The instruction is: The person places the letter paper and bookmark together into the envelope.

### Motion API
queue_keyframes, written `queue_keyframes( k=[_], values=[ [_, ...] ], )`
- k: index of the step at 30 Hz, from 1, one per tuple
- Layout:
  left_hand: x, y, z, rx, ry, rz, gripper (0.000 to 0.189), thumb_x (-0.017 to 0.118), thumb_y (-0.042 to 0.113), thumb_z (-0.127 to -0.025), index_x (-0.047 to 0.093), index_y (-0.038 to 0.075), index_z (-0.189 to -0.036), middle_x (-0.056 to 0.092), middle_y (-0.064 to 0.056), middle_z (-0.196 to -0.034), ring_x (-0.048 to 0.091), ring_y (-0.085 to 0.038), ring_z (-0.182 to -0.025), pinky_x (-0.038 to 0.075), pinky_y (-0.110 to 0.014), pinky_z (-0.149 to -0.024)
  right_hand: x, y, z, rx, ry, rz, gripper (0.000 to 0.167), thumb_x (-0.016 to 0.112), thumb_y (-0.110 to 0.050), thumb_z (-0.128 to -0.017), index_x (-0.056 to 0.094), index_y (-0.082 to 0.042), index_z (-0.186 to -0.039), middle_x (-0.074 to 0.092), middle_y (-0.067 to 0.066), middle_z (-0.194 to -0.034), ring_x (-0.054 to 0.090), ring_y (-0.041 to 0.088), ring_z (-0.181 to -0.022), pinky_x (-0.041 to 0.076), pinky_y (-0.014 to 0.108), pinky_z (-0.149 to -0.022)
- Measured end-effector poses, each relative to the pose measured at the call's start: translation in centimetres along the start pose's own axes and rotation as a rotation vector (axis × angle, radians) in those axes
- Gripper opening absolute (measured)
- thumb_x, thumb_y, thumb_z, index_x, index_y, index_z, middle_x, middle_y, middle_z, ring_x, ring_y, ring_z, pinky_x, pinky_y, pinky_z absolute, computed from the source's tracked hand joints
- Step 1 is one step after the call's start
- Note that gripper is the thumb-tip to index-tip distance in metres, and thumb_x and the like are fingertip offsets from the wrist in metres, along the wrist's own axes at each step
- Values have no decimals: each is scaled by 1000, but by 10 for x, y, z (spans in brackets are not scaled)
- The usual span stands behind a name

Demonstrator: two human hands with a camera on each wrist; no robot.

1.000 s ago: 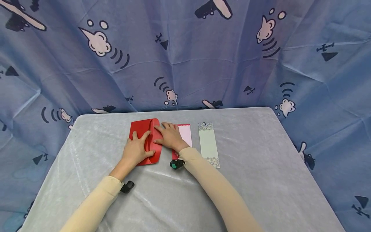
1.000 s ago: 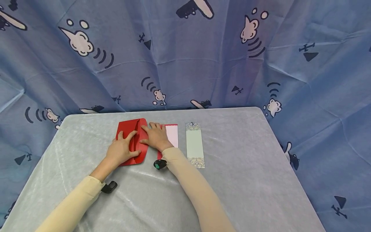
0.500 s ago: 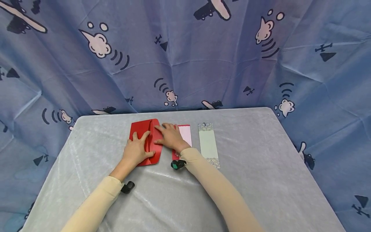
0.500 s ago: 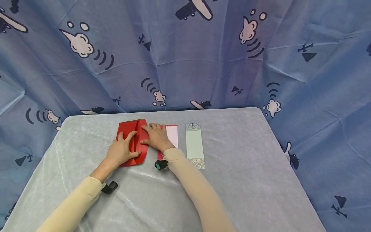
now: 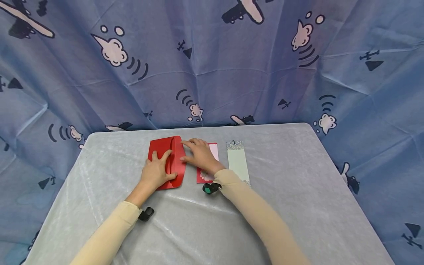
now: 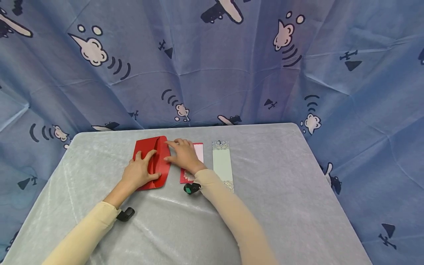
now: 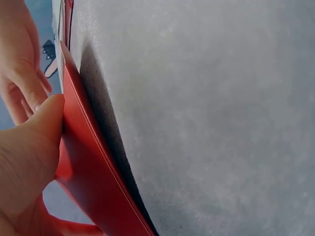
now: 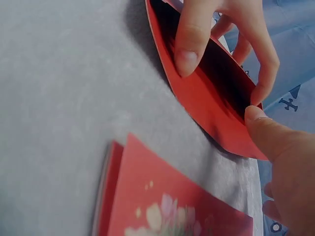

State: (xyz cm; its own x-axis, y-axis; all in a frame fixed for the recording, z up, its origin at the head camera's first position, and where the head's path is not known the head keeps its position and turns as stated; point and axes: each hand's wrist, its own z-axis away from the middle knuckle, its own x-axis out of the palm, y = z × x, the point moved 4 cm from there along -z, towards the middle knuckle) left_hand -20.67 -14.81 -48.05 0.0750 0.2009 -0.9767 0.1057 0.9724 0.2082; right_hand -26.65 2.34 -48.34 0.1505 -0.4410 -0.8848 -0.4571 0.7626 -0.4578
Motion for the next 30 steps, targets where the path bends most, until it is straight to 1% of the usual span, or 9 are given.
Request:
queue_keyframes(
  k=[6, 15, 23, 26, 30],
  values=[
    [2, -1, 1, -4, -6, 6, 92, 79, 49, -75, 35, 21, -151, 40, -36, -143, 57, -58, -105, 59, -58, -76, -6, 7, 10, -5, 11, -59, 70, 73, -47, -86, 48, -23, -147, 52, 10, -143, 45, 28, -136, 27, 52, -120],
    [4, -2, 0, 3, -5, 8, 92, 78, 50, -75, 35, 22, -151, 38, -37, -146, 56, -59, -105, 59, -57, -73, -19, 24, 28, 11, 30, -50, 67, 74, -44, -85, 51, -23, -145, 53, 11, -141, 46, 29, -134, 26, 53, -119],
    [3, -3, 0, -2, -7, 7, 90, 77, 50, -75, 35, 23, -151, 38, -37, -146, 56, -60, -105, 60, -56, -71, -21, 45, 47, 53, 52, -43, 69, 76, -46, -83, 51, -25, -145, 53, 10, -141, 45, 30, -136, 24, 56, -120],
    [2, -2, 0, 3, -2, 8, 90, 77, 50, -75, 35, 23, -151, 38, -37, -145, 56, -60, -105, 60, -56, -71, -22, 52, 54, 66, 68, -48, 69, 76, -45, -84, 52, -23, -144, 53, 11, -142, 44, 32, -137, 24, 56, -119],
    [2, -1, 0, 9, -3, 7, 91, 78, 50, -75, 35, 23, -150, 39, -37, -145, 57, -59, -103, 60, -55, -70, -24, 60, 63, 76, 79, -51, 67, 76, -43, -84, 53, -20, -143, 55, 11, -140, 46, 31, -137, 25, 56, -118]
  ],
)
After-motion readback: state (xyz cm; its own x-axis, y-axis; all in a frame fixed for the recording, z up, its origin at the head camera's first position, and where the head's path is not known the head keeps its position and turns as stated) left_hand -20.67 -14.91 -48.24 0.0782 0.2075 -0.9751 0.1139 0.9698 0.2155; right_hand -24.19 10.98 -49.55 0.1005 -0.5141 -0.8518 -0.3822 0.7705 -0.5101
